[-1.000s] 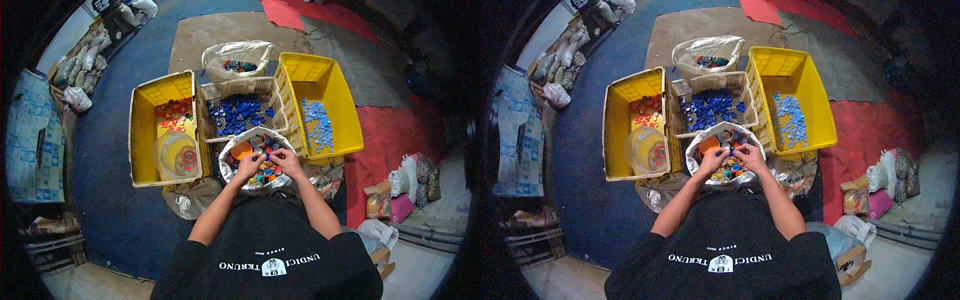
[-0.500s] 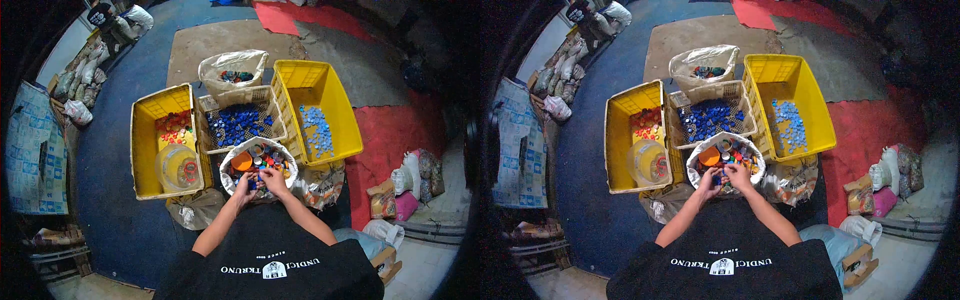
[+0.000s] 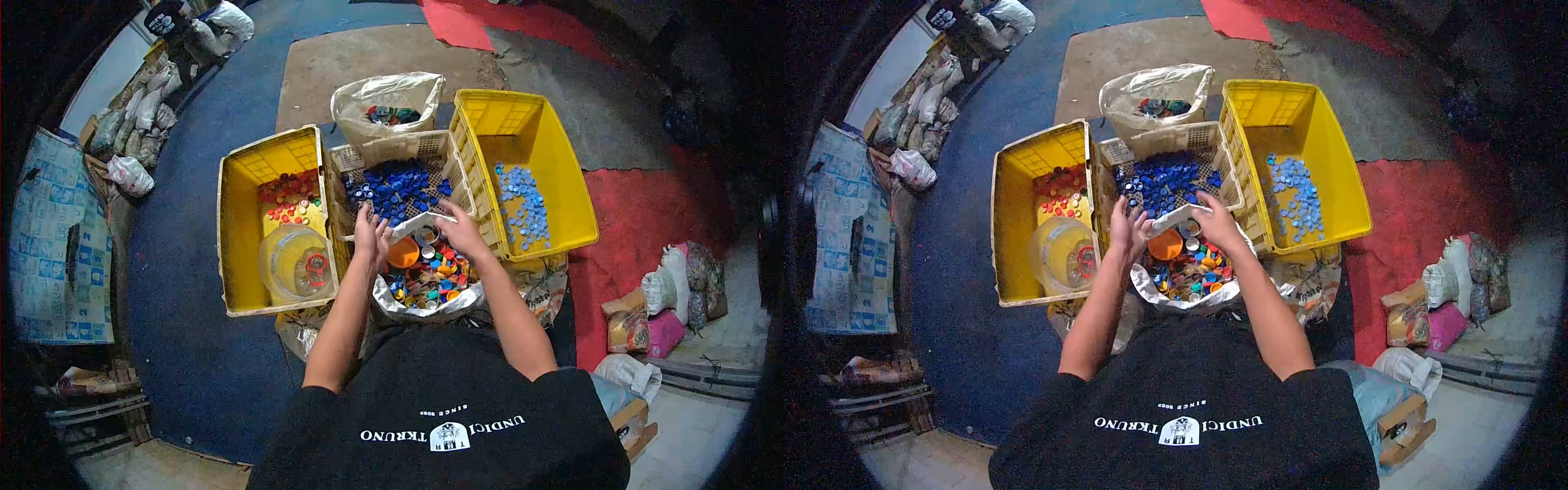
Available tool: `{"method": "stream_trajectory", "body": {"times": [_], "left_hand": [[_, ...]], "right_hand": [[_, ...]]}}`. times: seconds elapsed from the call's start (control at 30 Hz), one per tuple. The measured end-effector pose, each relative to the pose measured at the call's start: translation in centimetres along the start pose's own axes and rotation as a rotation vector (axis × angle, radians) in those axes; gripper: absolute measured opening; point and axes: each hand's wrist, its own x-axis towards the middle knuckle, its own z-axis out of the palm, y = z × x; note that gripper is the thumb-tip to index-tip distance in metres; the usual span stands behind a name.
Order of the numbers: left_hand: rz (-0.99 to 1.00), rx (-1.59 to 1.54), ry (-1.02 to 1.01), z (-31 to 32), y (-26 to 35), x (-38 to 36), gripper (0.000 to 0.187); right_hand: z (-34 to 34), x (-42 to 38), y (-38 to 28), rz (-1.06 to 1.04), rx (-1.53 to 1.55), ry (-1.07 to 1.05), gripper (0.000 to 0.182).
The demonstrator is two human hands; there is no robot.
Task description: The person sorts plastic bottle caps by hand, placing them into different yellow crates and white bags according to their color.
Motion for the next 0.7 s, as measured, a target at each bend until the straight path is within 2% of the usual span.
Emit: {"method": "stream_trajectory", "body": {"times": [0.03,0.1,0.17,0.2,0.23,0.3,0.33,0.37,0.4,0.43,0.47,0.5,0.57,0.6,0.7], "left_hand": [[-0.006,0.001,0.005,-1.6,-0.8,-0.6,0.064],[0.058,0.424,-0.193,-5.1,-2.9,-1.9,0.047],[0.128,0.647,-0.226,-7.2,-5.2,-3.7,0.031],[0.335,0.801,-0.305,-9.5,-7.4,-2.9,0.028],[0.36,0.948,-0.294,-9.7,-7.7,-4.4,0.027],[0.41,1.284,-0.374,-10.8,-8.0,-5.9,0.032],[0.418,1.531,-0.447,-10.8,-7.5,-7.5,0.034],[0.425,1.777,-0.52,-10.9,-7.2,-8.3,0.037],[0.417,1.779,-0.513,-11.4,-7.3,-8.7,0.037],[0.469,1.919,-0.666,-12.0,-7.4,-9.1,0.039],[0.523,2.052,-0.825,-12.4,-7.5,-9.4,0.041],[0.51,2.055,-0.819,-12.7,-7.5,-9.5,0.041],[0.471,2.235,-0.745,-13.3,-7.8,-9.0,0.043],[0.515,2.224,-0.663,-14.8,-9.5,-7.7,0.038],[0.395,2.275,-0.762,-12.8,-7.4,-8.8,0.037]], "right_hand": [[-0.4,-0.9,1.7,0.007,0.0,-0.001,0.053],[-0.6,-2.6,6.3,0.043,-0.237,-0.081,0.044],[0.5,-3.8,10.7,0.123,-0.428,-0.134,0.043],[1.2,-5.0,9.8,0.085,-0.51,-0.139,0.044],[2.2,-4.7,11.4,0.112,-0.615,-0.19,0.049],[4.7,-6.4,7.8,0.046,-0.7,-0.075,0.054],[6.0,-5.8,9.5,-0.062,-0.673,-0.118,0.058],[7.0,-5.7,8.8,-0.061,-0.67,-0.124,0.058],[8.0,-5.7,7.7,-0.18,-0.835,-0.14,0.059],[8.6,-5.8,6.9,-0.3,-0.995,-0.156,0.06],[9.4,-5.1,8.4,-0.362,-0.992,-0.075,0.046],[9.5,-4.2,9.8,-0.36,-0.986,-0.086,0.046],[8.7,-2.1,11.9,-0.369,-1.185,-0.16,0.029],[7.9,-2.2,12.0,-0.532,-1.151,-0.028,0.011],[3.5,-3.3,10.5,-0.563,-1.263,-0.083,0.014]]}}
